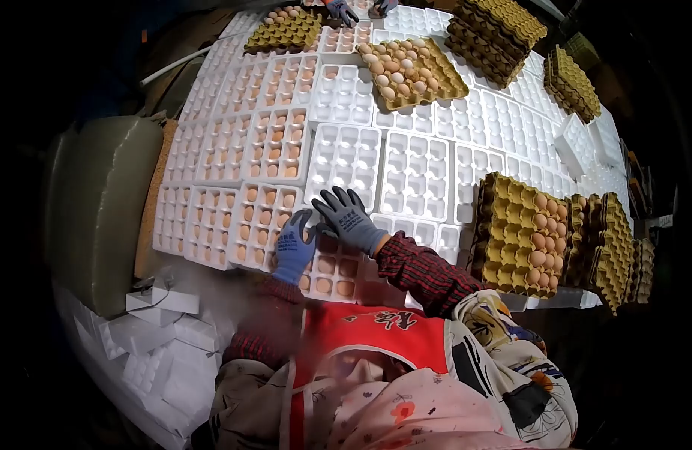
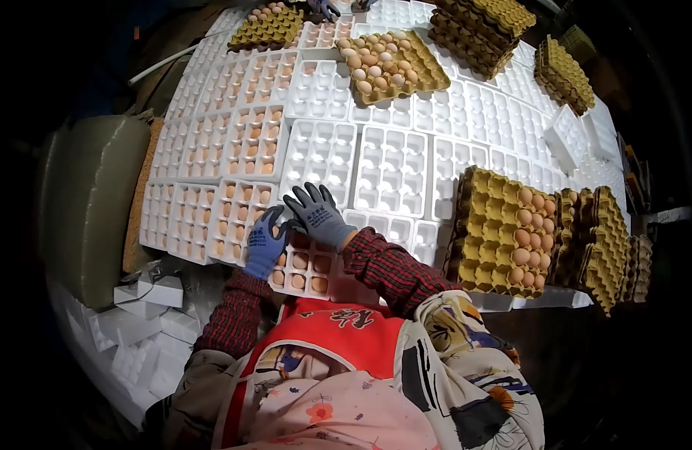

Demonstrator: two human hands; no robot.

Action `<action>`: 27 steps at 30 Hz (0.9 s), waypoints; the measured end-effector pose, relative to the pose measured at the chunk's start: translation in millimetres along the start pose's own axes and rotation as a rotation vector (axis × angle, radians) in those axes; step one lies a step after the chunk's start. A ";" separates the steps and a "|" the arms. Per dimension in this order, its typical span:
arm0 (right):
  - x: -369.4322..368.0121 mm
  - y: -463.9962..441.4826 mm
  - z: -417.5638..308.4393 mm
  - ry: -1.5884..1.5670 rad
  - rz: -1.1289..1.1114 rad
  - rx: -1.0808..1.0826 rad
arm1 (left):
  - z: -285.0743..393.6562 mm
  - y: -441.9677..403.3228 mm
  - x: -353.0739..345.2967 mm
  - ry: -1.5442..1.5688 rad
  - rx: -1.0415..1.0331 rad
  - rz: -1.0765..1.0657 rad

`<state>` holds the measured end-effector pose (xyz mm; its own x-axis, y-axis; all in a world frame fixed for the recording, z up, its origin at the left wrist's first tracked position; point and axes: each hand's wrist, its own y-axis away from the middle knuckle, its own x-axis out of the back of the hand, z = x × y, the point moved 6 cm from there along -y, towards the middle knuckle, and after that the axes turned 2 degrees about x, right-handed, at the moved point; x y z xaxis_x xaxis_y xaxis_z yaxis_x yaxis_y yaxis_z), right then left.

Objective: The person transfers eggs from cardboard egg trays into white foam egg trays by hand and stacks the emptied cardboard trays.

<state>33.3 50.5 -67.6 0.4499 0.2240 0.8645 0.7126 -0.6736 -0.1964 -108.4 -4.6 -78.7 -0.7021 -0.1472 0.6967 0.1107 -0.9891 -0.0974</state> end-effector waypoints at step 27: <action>316.1 509.2 122.8 -0.190 0.679 -0.782 | 442.8 103.5 -304.9 -0.233 -0.980 -0.493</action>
<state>604.5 -135.2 48.9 0.7495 -0.3097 0.5851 -0.2365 -0.9508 -0.2003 428.6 -58.2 13.5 -0.3564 0.1660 0.9195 -0.8164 -0.5339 -0.2201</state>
